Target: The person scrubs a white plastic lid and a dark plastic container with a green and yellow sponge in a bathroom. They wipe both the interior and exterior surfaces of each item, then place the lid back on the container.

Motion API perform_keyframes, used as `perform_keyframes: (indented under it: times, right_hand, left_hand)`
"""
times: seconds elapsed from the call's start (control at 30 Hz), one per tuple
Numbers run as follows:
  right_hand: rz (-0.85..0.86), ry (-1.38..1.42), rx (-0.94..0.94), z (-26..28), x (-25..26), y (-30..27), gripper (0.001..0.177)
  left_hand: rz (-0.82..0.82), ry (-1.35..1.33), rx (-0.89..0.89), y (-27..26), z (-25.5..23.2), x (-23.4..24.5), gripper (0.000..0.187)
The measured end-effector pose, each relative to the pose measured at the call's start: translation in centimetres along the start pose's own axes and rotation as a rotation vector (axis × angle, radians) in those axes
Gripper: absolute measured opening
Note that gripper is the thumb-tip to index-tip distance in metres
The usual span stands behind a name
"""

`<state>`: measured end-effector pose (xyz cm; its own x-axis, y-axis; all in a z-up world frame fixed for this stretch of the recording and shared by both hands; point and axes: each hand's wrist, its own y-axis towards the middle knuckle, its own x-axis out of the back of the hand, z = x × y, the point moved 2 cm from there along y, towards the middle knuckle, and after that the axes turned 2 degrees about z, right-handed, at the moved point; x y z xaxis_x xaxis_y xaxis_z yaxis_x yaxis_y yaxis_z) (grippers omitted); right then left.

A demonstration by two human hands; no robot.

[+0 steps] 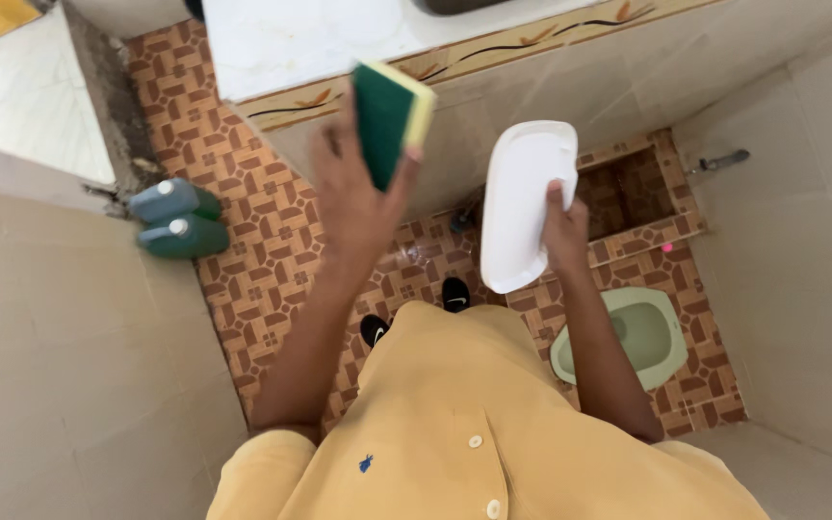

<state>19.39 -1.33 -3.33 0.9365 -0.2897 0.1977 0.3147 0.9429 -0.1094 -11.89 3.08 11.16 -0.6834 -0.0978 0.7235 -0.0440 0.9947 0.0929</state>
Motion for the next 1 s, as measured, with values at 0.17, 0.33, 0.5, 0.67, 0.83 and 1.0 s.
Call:
perform_keyframes:
  times: [0.17,0.33,0.5,0.67,0.83,1.0]
  right_hand:
    - [0.118,0.126,0.023,-0.5,-1.0,0.5,0.070]
    - [0.169,0.115,0.013,-0.2,-3.5,1.0,0.068]
    - [0.254,0.198,-0.005,-0.3,-5.1,1.2,0.068]
    - [0.185,0.025,-0.105,-3.1,-4.6,1.5,0.066]
    - [0.143,0.441,-0.142,-4.3,-2.5,3.6,0.044]
    - [0.004,0.498,-0.109,-0.2,2.1,4.3,0.056]
  left_hand:
    - [-0.493,0.304,-0.366,3.9,2.8,5.9,0.083]
    - [-0.586,0.376,-0.521,10.5,5.5,6.9,0.071]
    - [-0.458,0.416,-0.521,12.5,6.8,6.4,0.061]
    - [-0.452,0.441,-0.516,12.1,5.4,7.1,0.068]
    - [-0.586,-0.024,-0.525,5.9,1.1,7.2,0.037]
    - [0.055,-0.106,-0.459,-1.3,-6.1,-1.6,0.042]
